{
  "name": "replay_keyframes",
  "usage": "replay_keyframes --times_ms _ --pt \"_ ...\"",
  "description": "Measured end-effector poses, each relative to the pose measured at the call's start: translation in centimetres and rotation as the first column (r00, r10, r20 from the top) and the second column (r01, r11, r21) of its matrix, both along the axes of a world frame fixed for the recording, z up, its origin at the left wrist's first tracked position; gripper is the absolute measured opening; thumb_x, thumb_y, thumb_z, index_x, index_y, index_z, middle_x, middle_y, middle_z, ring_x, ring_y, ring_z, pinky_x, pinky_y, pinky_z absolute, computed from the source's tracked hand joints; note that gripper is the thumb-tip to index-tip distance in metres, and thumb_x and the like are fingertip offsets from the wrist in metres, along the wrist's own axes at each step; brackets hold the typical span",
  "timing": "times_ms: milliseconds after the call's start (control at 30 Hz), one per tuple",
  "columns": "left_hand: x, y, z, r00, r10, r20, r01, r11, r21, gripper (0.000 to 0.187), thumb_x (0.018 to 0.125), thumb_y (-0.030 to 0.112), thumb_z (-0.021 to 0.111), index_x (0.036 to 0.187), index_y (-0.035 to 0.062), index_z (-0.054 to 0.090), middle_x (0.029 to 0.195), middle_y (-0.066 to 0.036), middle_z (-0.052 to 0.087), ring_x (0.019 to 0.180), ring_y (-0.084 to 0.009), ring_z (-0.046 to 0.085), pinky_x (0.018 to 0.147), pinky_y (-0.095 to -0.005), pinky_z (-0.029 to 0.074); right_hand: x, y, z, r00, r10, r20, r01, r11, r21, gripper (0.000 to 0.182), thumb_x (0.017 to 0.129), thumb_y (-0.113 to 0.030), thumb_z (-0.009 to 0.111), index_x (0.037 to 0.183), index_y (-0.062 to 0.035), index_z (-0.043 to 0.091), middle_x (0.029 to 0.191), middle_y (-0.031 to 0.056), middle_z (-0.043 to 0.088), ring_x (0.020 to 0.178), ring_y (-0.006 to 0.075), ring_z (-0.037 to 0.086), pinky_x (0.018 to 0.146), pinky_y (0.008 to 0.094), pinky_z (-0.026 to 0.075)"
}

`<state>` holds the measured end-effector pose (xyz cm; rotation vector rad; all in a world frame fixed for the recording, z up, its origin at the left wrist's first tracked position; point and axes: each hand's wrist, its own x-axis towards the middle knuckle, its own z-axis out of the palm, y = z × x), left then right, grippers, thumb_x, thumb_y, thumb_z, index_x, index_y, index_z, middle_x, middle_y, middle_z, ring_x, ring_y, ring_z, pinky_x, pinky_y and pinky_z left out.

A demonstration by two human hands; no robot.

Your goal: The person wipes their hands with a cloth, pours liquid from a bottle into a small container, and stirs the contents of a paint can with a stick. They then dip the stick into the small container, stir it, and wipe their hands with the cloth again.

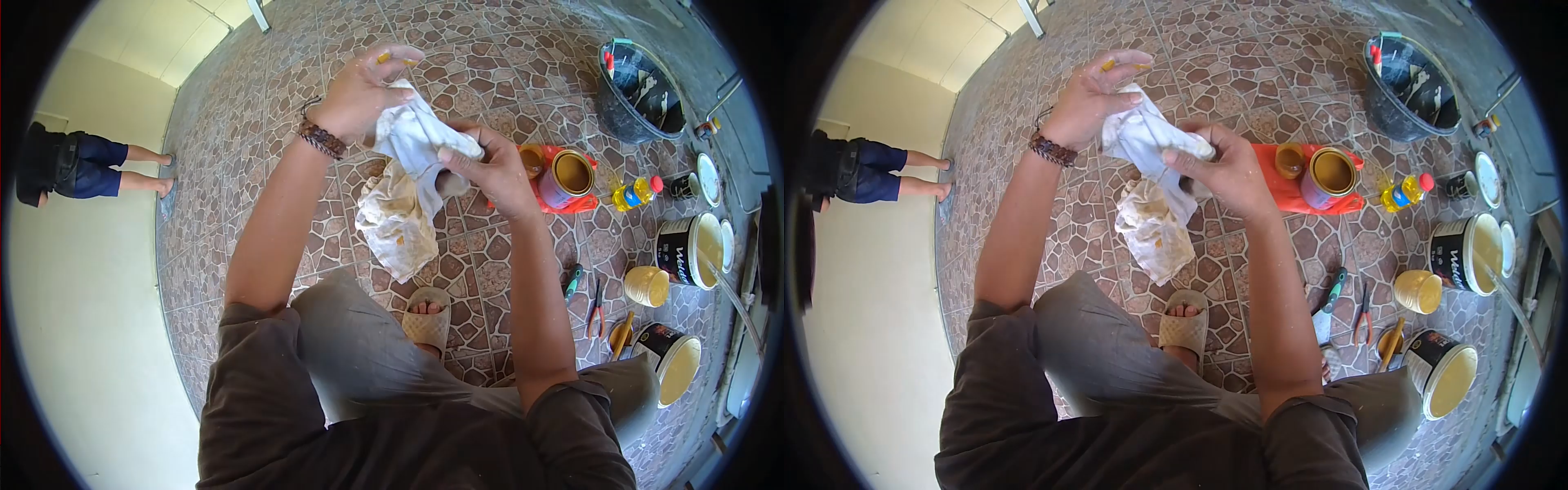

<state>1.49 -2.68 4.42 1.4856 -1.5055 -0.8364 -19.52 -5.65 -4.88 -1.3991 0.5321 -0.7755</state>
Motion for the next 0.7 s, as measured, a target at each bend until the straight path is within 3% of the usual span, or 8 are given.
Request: replay_keyframes --times_ms 167,233,300,333,367,433,600,700 --pt "-1.2 0.1 -1.0 0.986 0.018 -0.167 -0.028 0.998 -0.058 0.041 0.083 -0.005 0.063 0.122 0.0046 0.054 0.130 -0.007 0.054 0.124 -0.0193 0.048 0.090 -0.0305 0.051 2.2 1.4 -0.4 1.000 0.008 -0.018 -0.007 0.997 0.079 0.038 0.086 -0.033 0.070 0.096 0.0035 0.068 0.083 0.0044 0.067 0.070 0.0072 0.059 0.062 0.0252 0.048" --pt "-1.2 0.5 -1.1 0.989 0.067 -0.132 -0.076 0.995 -0.061 0.040 0.085 -0.001 0.063 0.124 0.0048 0.053 0.131 -0.007 0.053 0.124 -0.0191 0.048 0.089 -0.0307 0.051 2.7 1.7 -0.6 0.997 -0.054 0.052 0.030 0.923 0.383 0.026 0.093 -0.028 0.062 0.091 -0.0024 0.068 0.078 -0.0007 0.066 0.067 0.0060 0.057 0.061 0.0242 0.047" --pt "-1.2 1.3 -1.1 0.983 0.183 0.014 -0.180 0.974 -0.139 0.040 0.085 0.005 0.065 0.123 0.0141 0.058 0.131 -0.008 0.055 0.127 -0.0249 0.047 0.092 -0.0335 0.049 3.0 1.8 -1.2 0.987 -0.097 0.126 0.022 0.869 0.494 0.030 0.095 -0.031 0.058 0.093 -0.0023 0.068 0.080 0.0001 0.065 0.068 0.0070 0.058 0.060 0.0249 0.047" --pt "-1.0 1.4 -1.1 0.891 0.187 0.413 -0.021 0.926 -0.376 0.038 0.090 0.013 0.061 0.127 0.0184 0.056 0.141 -0.012 0.046 0.132 -0.0301 0.040 0.102 -0.0443 0.041 3.0 1.6 -1.7 0.978 -0.112 0.174 0.000 0.841 0.541 0.030 0.095 -0.030 0.058 0.095 -0.0018 0.067 0.082 0.0009 0.065 0.070 0.0081 0.059 0.062 0.0255 0.048" --pt "-0.9 1.5 -1.3 0.891 0.190 0.413 -0.022 0.925 -0.379 0.038 0.090 0.013 0.061 0.127 0.0184 0.056 0.141 -0.012 0.046 0.132 -0.0301 0.040 0.102 -0.0443 0.041 2.9 1.4 -2.2 0.967 -0.128 0.219 -0.025 0.811 0.585 0.029 0.096 -0.029 0.057 0.098 -0.0013 0.066 0.084 0.0017 0.065 0.072 0.0092 0.060 0.064 0.0260 0.049" --pt "-1.4 2.2 -1.4 0.519 0.307 0.798 0.078 0.912 -0.402 0.042 0.091 0.019 0.059 0.132 0.0220 0.053 0.149 -0.012 0.035 0.139 -0.0336 0.030 0.113 -0.0497 0.021 2.8 1.1 -2.3 0.938 -0.125 0.325 -0.114 0.772 0.625 0.027 0.096 -0.023 0.055 0.106 0.0003 0.062 0.092 0.0051 0.066 0.079 0.0124 0.063 0.071 0.0281 0.051" --pt "-1.8 2.9 -1.0 0.298 0.266 0.917 0.025 0.958 -0.286 0.078 0.071 0.009 0.063 0.142 0.0313 0.040 0.159 -0.006 0.009 0.145 -0.0319 0.006 0.110 -0.0656 0.004 2.1 0.5 -2.4 0.900 -0.299 0.317 -0.011 0.712 0.702 0.026 0.096 -0.012 0.048 0.115 0.0042 0.053 0.101 0.0120 0.065 0.088 0.0185 0.065 0.078 0.0313 0.053" --pt "-2.2 3.1 -0.7 0.346 0.269 0.899 0.015 0.956 -0.292 0.085 0.066 0.013 0.068 0.143 0.0321 0.038 0.158 -0.008 0.009 0.145 -0.0326 0.005 0.110 -0.0649 0.003 2.0 -0.1 -3.4 0.872 -0.337 0.355 -0.035 0.681 0.731 0.029 0.096 -0.013 0.047 0.119 0.0036 0.051 0.107 0.0128 0.063 0.095 0.0216 0.064 0.087 0.0357 0.051"
